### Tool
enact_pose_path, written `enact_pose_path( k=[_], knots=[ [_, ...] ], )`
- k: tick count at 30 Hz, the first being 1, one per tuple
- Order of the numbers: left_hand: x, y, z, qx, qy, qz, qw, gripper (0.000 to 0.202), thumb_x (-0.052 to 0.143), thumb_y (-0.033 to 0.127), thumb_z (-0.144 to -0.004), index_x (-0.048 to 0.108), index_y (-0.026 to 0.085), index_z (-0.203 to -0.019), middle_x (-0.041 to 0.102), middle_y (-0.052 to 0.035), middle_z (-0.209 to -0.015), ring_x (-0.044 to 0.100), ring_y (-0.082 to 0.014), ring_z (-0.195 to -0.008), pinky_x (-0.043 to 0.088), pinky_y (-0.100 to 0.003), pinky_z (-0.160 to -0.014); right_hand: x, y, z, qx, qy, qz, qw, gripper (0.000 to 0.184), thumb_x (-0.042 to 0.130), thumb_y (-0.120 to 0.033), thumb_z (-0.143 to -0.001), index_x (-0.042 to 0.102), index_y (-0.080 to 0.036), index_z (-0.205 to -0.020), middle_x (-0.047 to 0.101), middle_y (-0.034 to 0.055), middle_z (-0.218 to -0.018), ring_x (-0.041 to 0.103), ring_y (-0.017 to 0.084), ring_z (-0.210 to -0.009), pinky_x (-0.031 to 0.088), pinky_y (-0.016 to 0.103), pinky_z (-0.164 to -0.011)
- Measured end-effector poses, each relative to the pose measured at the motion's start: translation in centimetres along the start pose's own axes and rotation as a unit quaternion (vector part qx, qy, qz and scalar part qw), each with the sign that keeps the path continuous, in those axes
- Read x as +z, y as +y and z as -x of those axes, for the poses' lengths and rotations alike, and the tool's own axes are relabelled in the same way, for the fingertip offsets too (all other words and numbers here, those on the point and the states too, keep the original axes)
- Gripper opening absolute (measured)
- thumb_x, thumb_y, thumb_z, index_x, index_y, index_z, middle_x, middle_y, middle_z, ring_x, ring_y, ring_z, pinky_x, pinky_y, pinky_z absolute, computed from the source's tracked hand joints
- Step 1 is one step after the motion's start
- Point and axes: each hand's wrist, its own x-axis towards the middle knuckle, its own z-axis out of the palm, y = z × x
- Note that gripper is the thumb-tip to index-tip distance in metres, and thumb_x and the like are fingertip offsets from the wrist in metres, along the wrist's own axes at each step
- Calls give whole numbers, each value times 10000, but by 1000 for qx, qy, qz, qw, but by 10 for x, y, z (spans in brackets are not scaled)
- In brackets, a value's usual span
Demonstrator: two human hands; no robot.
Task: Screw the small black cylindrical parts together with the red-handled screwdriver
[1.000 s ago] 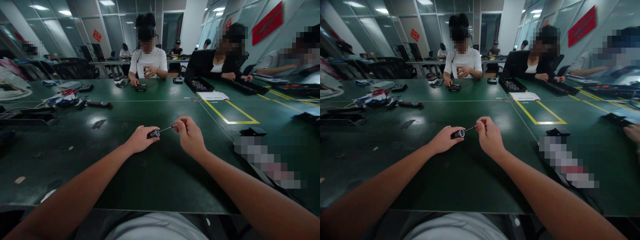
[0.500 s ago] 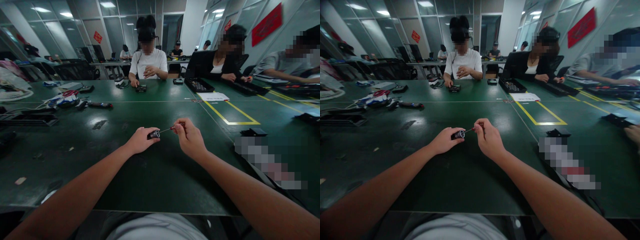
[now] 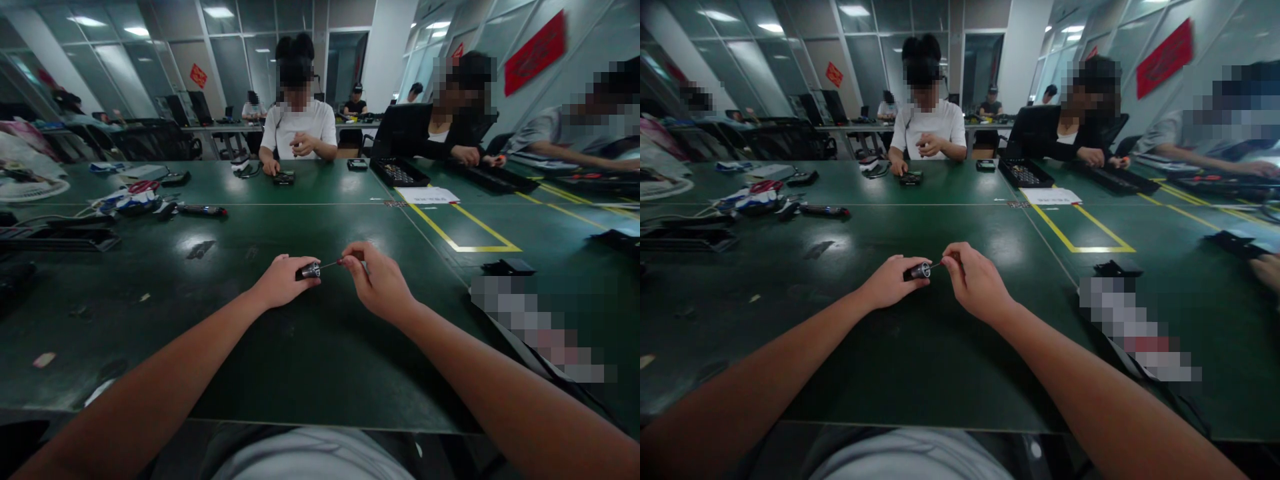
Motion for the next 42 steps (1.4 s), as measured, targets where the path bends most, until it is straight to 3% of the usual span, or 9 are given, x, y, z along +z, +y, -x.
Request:
enact_pose_path(
  k=[11, 15, 18, 21, 25, 30, 34, 39, 42],
  knots=[
    [-2, -2, 0, -10, 18, 21, 1000, 376, 672, 439, -885, 668, 261, -1217, 711, -53, -1136, 625, -270, -1059, 421, -508, -1072, 3, 9, -3, 63, 57, 13, 996, 168, 427, -326, -1010, 559, -227, -978, 697, 63, -845, 663, 219, -754, 460, 346, -701],
    [-3, -3, 1, -33, 62, 101, 992, 320, 689, 421, -871, 673, 227, -1125, 691, -60, -1118, 634, -241, -1018, 505, -428, -960, 3, 10, -3, 70, 58, 11, 996, 177, 426, -340, -1018, 557, -225, -985, 693, 61, -851, 665, 216, -754, 459, 344, -702],
    [-3, -5, 2, -60, 87, 204, 973, 373, 693, 372, -864, 635, 219, -1199, 682, -61, -1141, 647, -221, -1033, 515, -399, -965, 2, 9, -3, 74, 59, 11, 995, 170, 431, -332, -1017, 558, -224, -984, 692, 59, -847, 661, 212, -743, 457, 341, -697],
    [-1, -5, 4, -67, 72, 266, 959, 450, 652, 334, -880, 562, 235, -1309, 668, -65, -1165, 650, -209, -1036, 521, -389, -953, 2, 8, -4, 81, 63, 13, 995, 171, 431, -329, -1016, 561, -222, -986, 694, 61, -848, 663, 213, -748, 455, 341, -701],
    [-1, 5, 7, -76, 29, 273, 958, 379, 570, 280, -889, 546, 225, -1263, 655, -60, -1085, 641, -179, -887, 532, -341, -804, 1, 8, -5, 83, 68, 17, 994, 176, 430, -327, -1012, 564, -215, -986, 698, 62, -843, 665, 218, -758, 452, 341, -706],
    [-9, 27, 8, -87, 33, 166, 982, 290, 660, 385, -859, 592, 207, -1078, 642, -11, -903, 597, -167, -791, 464, -301, -715, 1, 9, -6, 74, 73, 16, 994, 176, 431, -305, -1006, 568, -197, -982, 696, 61, -829, 665, 209, -756, 449, 328, -707],
    [-8, 35, 5, -80, -49, 67, 993, 229, 705, 400, -842, 669, 213, -968, 685, -21, -930, 629, -200, -852, 454, -315, -731, 2, 10, -6, 75, 67, 11, 995, 175, 425, -298, -1010, 566, -198, -975, 695, 58, -828, 664, 203, -753, 449, 322, -704],
    [2, 36, -2, -55, -114, -33, 991, 417, 640, 398, -892, 635, 308, -1300, 685, -47, -1221, 641, -256, -1067, 477, -355, -851, 3, 10, -6, 76, 62, 6, 995, 171, 423, -299, -1015, 561, -205, -980, 704, 56, -841, 675, 206, -783, 455, 324, -721],
    [5, 38, -5, -36, -156, -84, 983, 399, 606, 452, -906, 660, 330, -1282, 686, -37, -1236, 630, -279, -1102, 478, -371, -859, 3, 10, -6, 77, 59, 7, 995, 165, 423, -294, -1014, 558, -208, -976, 709, 56, -844, 676, 206, -784, 457, 325, -724]
  ],
)
